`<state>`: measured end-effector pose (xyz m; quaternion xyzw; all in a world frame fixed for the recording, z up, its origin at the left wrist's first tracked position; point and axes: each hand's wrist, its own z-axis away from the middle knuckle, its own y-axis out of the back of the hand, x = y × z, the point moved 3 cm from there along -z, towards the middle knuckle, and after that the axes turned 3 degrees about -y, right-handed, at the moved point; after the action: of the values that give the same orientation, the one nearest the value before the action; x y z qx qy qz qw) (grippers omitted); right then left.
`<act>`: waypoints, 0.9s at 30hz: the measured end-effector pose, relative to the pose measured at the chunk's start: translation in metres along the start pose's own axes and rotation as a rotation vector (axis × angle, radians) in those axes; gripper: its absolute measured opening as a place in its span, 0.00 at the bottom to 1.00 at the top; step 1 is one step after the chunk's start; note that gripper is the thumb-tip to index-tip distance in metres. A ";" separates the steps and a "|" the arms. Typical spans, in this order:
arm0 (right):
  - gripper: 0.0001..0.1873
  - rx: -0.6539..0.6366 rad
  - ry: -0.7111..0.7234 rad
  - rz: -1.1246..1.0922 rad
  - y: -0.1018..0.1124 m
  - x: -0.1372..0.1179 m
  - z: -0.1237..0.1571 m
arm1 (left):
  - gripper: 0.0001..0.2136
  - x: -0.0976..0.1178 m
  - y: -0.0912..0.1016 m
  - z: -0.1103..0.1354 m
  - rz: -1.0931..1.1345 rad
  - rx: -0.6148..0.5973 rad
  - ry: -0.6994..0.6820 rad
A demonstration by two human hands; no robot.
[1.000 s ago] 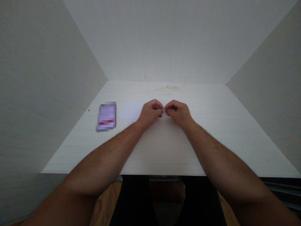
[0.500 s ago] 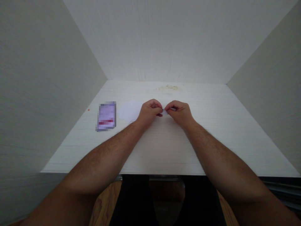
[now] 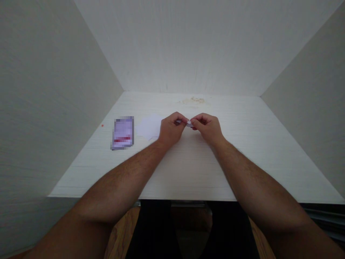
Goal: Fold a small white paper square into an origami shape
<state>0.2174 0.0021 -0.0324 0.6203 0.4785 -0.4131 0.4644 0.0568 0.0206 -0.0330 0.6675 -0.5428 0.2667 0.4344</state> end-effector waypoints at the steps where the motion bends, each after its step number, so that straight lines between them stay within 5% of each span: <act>1: 0.10 -0.008 -0.009 0.000 0.000 0.000 0.000 | 0.02 0.002 0.000 0.001 -0.013 0.001 -0.018; 6: 0.09 0.003 0.017 0.073 0.000 -0.004 0.001 | 0.04 0.011 0.002 0.001 -0.056 0.001 -0.086; 17: 0.07 0.008 0.047 0.158 0.003 -0.006 0.002 | 0.04 0.009 0.001 0.000 -0.005 0.003 0.024; 27: 0.06 0.046 0.069 0.227 0.002 -0.006 0.003 | 0.06 0.001 -0.004 -0.003 0.124 -0.152 0.117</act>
<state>0.2182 -0.0021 -0.0267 0.6948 0.4111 -0.3472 0.4773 0.0608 0.0225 -0.0321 0.5810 -0.5755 0.2894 0.4974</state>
